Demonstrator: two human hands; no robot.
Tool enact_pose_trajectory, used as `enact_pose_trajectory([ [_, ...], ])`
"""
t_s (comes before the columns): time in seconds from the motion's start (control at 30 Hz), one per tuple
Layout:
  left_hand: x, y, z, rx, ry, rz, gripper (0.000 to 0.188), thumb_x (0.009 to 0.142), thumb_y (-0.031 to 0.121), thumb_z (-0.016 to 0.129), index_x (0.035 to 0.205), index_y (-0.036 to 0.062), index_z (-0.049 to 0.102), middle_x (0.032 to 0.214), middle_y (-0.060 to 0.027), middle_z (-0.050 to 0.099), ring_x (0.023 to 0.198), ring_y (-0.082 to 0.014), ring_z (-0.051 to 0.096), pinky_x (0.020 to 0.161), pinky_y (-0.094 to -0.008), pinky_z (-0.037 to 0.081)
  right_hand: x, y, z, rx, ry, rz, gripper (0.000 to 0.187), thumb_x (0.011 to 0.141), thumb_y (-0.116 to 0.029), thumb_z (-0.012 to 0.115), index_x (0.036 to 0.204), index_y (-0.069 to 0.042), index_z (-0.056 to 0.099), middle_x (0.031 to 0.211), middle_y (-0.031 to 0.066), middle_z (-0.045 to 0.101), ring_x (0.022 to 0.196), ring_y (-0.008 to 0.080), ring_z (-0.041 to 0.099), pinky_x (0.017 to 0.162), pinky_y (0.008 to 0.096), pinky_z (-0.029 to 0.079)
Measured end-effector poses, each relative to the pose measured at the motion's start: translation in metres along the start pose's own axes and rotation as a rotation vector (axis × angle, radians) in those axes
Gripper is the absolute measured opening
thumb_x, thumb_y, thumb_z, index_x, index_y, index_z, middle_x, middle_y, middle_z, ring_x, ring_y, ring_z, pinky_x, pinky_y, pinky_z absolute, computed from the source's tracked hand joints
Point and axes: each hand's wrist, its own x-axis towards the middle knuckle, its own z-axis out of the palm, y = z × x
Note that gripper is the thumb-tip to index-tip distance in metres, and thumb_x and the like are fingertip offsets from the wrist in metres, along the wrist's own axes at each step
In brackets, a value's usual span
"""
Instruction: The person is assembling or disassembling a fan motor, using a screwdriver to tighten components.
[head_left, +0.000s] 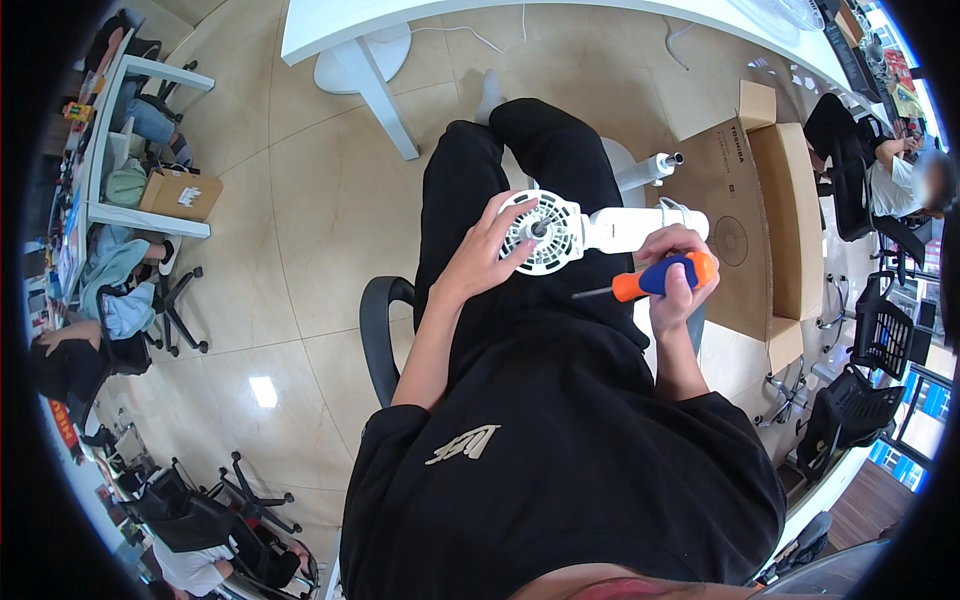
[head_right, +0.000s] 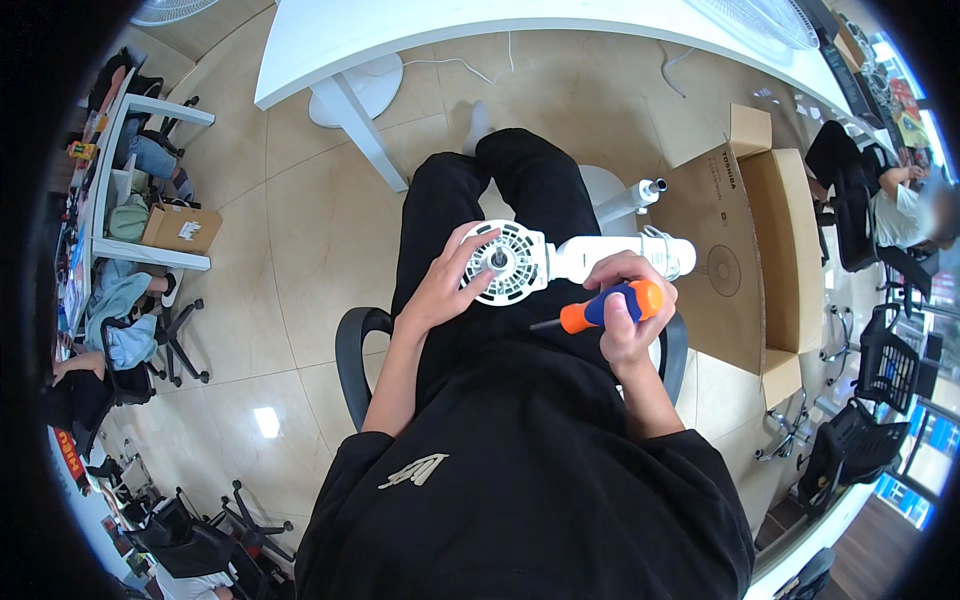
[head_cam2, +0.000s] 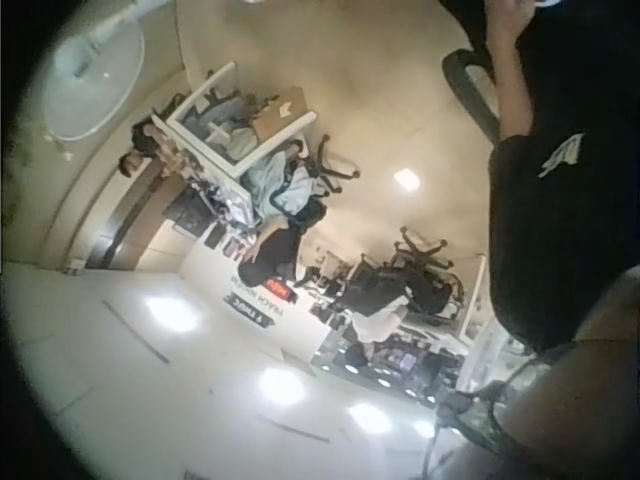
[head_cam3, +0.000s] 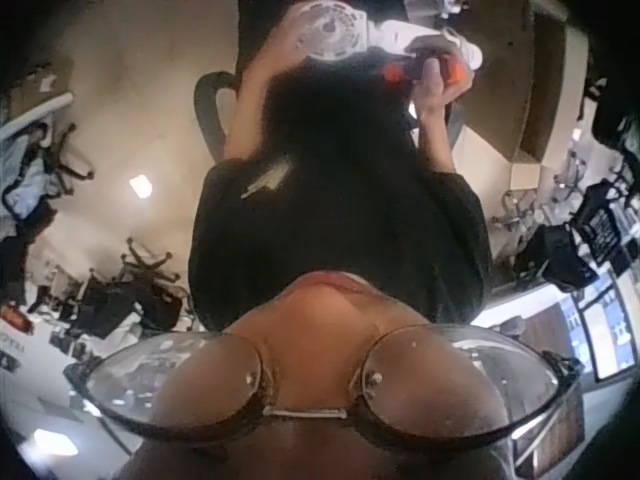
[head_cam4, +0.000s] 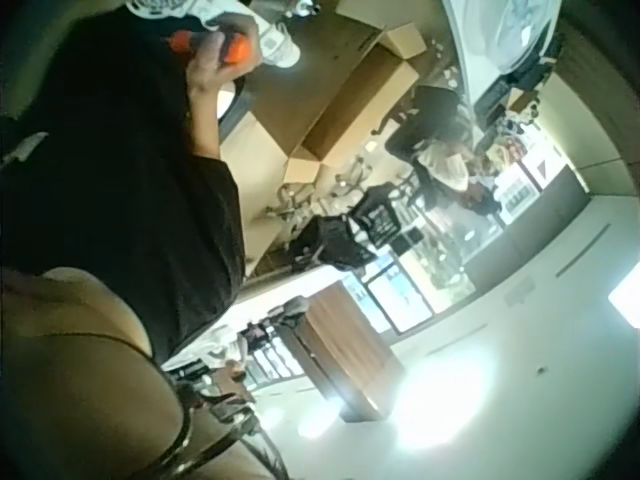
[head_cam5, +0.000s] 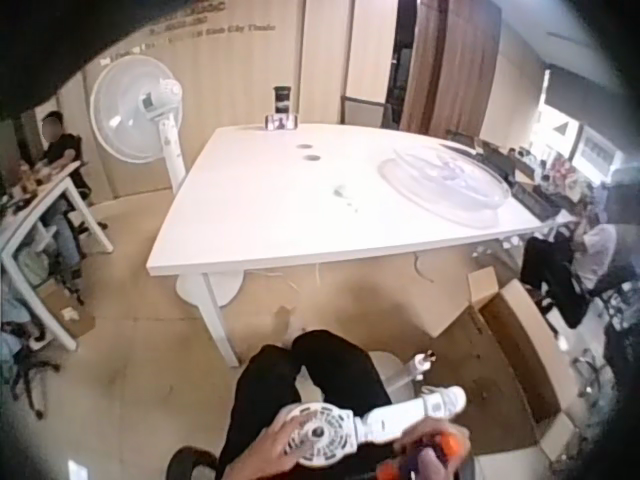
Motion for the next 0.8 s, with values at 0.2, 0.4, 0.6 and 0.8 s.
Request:
enact_pose_trajectory([
  [0.2, 0.001, 0.006, 0.000, -0.047, -0.014, -0.060, 0.046, 0.098, 0.012, 0.063, 0.143, 0.0103, 0.055, 0.153, -0.0167, 0.045, 0.132, -0.0422, 0.056, 0.109, -0.0443, 0.047, -0.001, -0.002, 0.018, -0.067, 0.061, 0.012, 0.017, 0.086, -0.016, 0.065, 0.088, 0.001, 0.066, 0.079, 0.0109, 0.071, 0.072, 0.0188, 0.069, 0.072, 0.0317, 0.056],
  [0.4, 0.000, 0.006, 0.001, -0.015, 0.001, -0.047, 0.046, 0.098, 0.013, 0.064, 0.144, 0.0113, 0.054, 0.153, -0.0166, 0.045, 0.132, -0.0423, 0.056, 0.109, -0.0444, 0.047, -0.004, 0.003, 0.027, -0.255, -0.102, -0.039, 0.016, 0.083, -0.014, 0.073, 0.092, -0.002, 0.068, 0.081, 0.0091, 0.074, 0.072, 0.0206, 0.072, 0.072, 0.0317, 0.057],
  [0.6, 0.000, 0.005, 0.001, -0.024, -0.005, -0.060, 0.046, 0.099, 0.015, 0.063, 0.144, 0.0117, 0.054, 0.153, -0.0167, 0.044, 0.133, -0.0424, 0.055, 0.110, -0.0448, 0.046, -0.005, 0.003, 0.031, -0.294, -0.122, -0.083, 0.016, 0.081, -0.013, 0.075, 0.093, -0.003, 0.068, 0.082, 0.0094, 0.074, 0.072, 0.0218, 0.073, 0.071, 0.0310, 0.057],
  [0.8, 0.000, 0.006, 0.000, -0.027, -0.008, -0.063, 0.046, 0.099, 0.017, 0.063, 0.144, 0.0116, 0.054, 0.153, -0.0168, 0.044, 0.134, -0.0424, 0.055, 0.111, -0.0453, 0.045, -0.001, -0.004, 0.025, -0.283, -0.072, -0.130, 0.017, 0.080, -0.011, 0.074, 0.093, -0.002, 0.067, 0.083, 0.0098, 0.074, 0.072, 0.0216, 0.073, 0.073, 0.0311, 0.058],
])
